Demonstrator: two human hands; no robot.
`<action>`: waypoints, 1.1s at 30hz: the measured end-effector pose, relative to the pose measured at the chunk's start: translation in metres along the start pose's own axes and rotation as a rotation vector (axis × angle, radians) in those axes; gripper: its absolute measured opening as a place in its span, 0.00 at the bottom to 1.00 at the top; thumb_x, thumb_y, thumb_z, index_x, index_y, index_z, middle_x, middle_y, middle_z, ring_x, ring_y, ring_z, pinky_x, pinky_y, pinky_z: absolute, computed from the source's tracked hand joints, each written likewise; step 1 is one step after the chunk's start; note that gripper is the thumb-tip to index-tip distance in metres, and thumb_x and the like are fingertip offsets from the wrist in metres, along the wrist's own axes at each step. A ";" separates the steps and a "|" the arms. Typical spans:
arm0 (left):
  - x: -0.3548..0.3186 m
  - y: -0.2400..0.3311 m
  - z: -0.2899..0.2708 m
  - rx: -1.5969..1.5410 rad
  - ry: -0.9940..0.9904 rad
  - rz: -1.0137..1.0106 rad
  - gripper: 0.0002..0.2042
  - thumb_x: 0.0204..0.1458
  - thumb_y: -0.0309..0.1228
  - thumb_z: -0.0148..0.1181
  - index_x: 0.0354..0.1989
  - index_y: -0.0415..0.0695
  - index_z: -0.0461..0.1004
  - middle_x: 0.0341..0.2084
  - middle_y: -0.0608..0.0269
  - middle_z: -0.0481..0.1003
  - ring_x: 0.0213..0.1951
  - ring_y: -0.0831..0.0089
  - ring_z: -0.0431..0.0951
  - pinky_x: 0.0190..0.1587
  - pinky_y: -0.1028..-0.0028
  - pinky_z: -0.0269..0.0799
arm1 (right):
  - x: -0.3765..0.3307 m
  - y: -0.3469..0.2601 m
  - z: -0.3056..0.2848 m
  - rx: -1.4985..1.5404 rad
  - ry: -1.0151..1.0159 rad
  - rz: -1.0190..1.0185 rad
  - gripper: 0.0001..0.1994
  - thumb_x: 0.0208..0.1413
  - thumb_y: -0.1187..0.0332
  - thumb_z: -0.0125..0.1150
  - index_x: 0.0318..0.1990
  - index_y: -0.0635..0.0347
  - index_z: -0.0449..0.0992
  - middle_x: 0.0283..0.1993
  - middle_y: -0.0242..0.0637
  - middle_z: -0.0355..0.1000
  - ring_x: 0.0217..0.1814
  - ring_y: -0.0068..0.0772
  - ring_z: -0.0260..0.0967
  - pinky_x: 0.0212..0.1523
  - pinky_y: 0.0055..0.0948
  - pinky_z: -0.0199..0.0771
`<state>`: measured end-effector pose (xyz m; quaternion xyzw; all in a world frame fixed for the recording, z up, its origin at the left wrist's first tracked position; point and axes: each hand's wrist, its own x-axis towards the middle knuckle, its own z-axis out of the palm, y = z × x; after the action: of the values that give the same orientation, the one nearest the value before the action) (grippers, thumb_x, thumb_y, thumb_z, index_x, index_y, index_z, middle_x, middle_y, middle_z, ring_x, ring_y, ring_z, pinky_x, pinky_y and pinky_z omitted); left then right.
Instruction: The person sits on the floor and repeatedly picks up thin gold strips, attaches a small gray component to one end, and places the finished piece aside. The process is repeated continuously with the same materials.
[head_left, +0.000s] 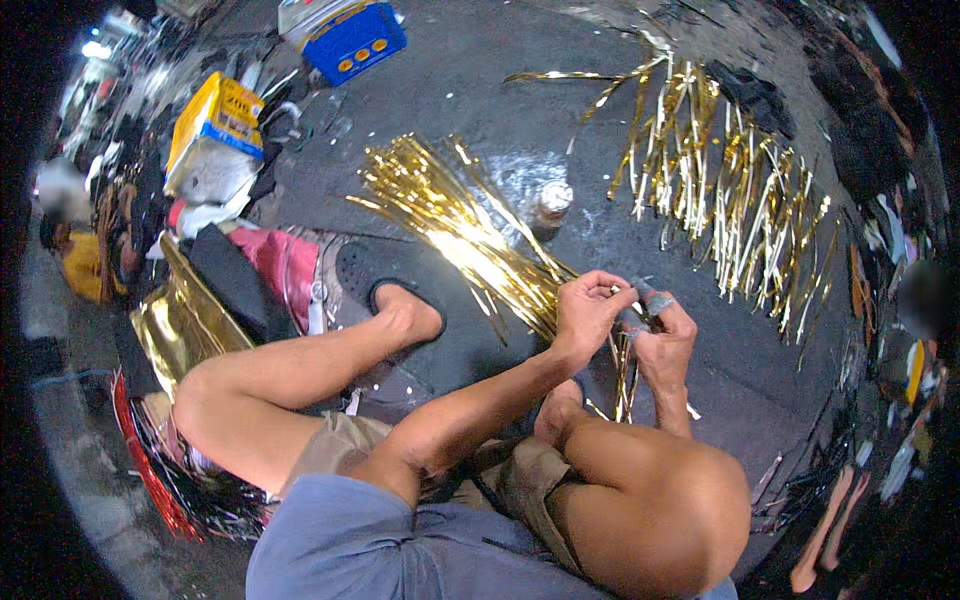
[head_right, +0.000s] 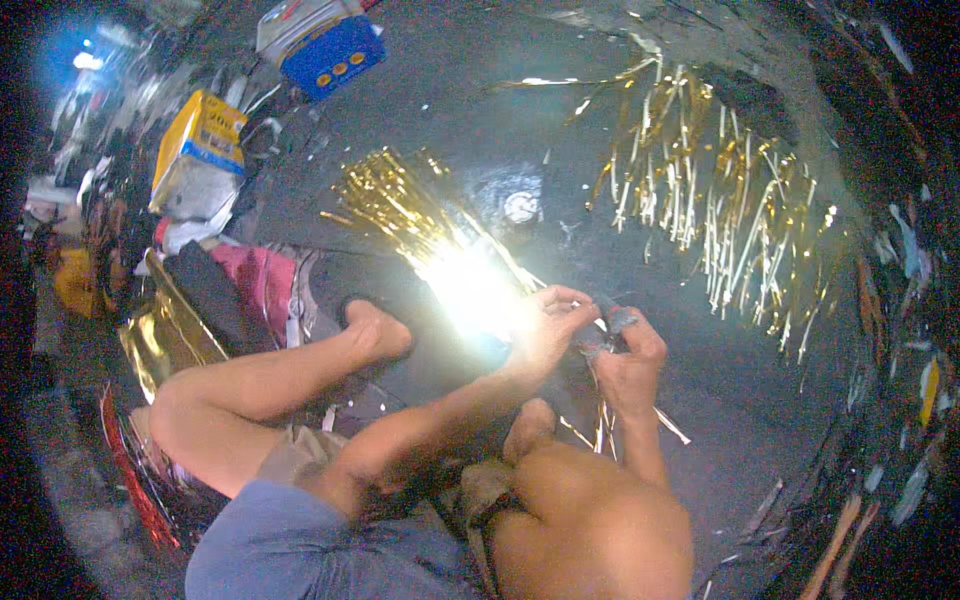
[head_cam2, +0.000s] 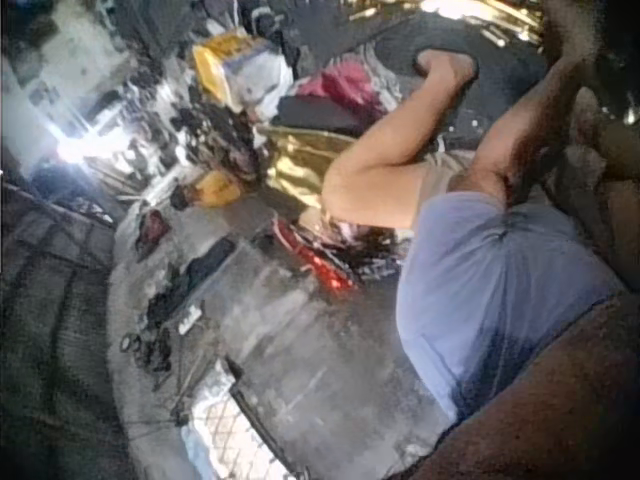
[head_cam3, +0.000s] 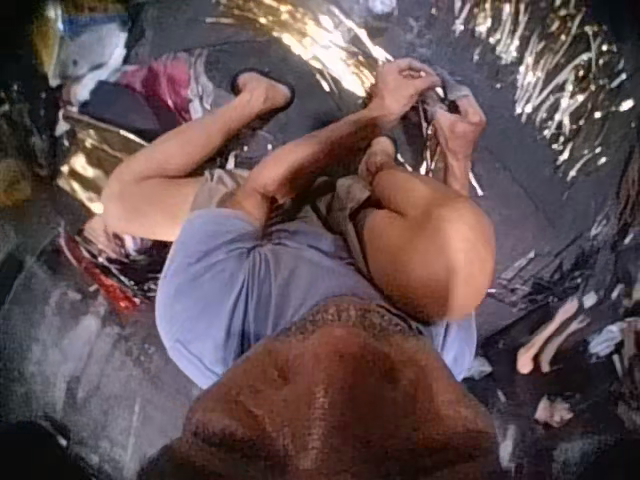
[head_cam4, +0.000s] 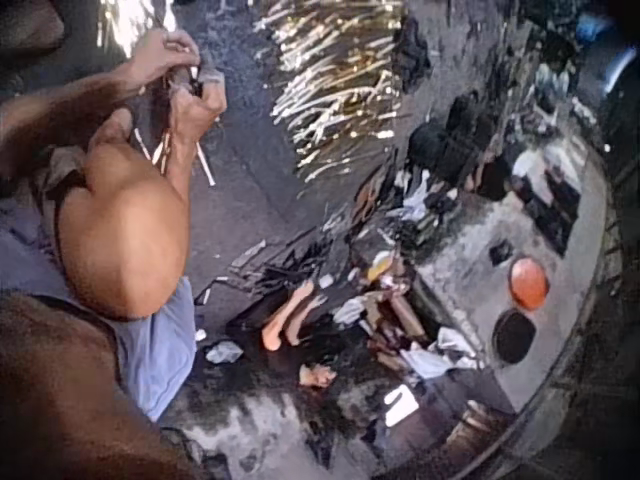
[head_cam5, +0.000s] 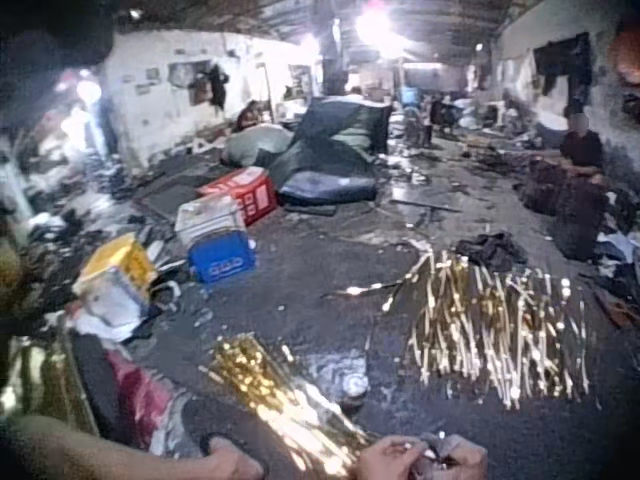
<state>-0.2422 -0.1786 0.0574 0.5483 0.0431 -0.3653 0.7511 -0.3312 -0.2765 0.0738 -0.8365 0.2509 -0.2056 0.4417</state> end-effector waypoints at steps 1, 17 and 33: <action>0.001 0.001 -0.003 -0.021 0.016 0.017 0.07 0.49 0.22 0.68 0.36 0.37 0.78 0.26 0.64 0.80 0.27 0.82 0.78 0.27 0.80 0.75 | 0.002 0.000 0.001 0.004 -0.008 0.003 0.14 0.40 0.70 0.75 0.37 0.63 0.81 0.28 0.33 0.70 0.28 0.26 0.66 0.29 0.28 0.65; 0.016 -0.012 -0.026 -0.154 -0.118 -0.076 0.07 0.55 0.27 0.65 0.39 0.36 0.78 0.32 0.62 0.80 0.32 0.77 0.78 0.35 0.77 0.73 | 0.001 -0.012 0.010 -0.161 0.012 -0.120 0.10 0.40 0.76 0.70 0.32 0.65 0.78 0.27 0.39 0.72 0.26 0.34 0.69 0.29 0.32 0.68; 0.064 0.065 -0.093 -0.332 0.280 0.137 0.02 0.51 0.22 0.63 0.31 0.41 0.76 0.23 0.67 0.73 0.24 0.78 0.70 0.29 0.77 0.66 | -0.002 -0.024 0.037 0.005 -0.194 -0.392 0.13 0.34 0.75 0.71 0.32 0.64 0.80 0.24 0.41 0.72 0.23 0.40 0.71 0.25 0.33 0.69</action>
<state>-0.1257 -0.1230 0.0420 0.4641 0.1692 -0.2219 0.8407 -0.3061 -0.2404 0.0747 -0.8841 0.0393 -0.2064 0.4173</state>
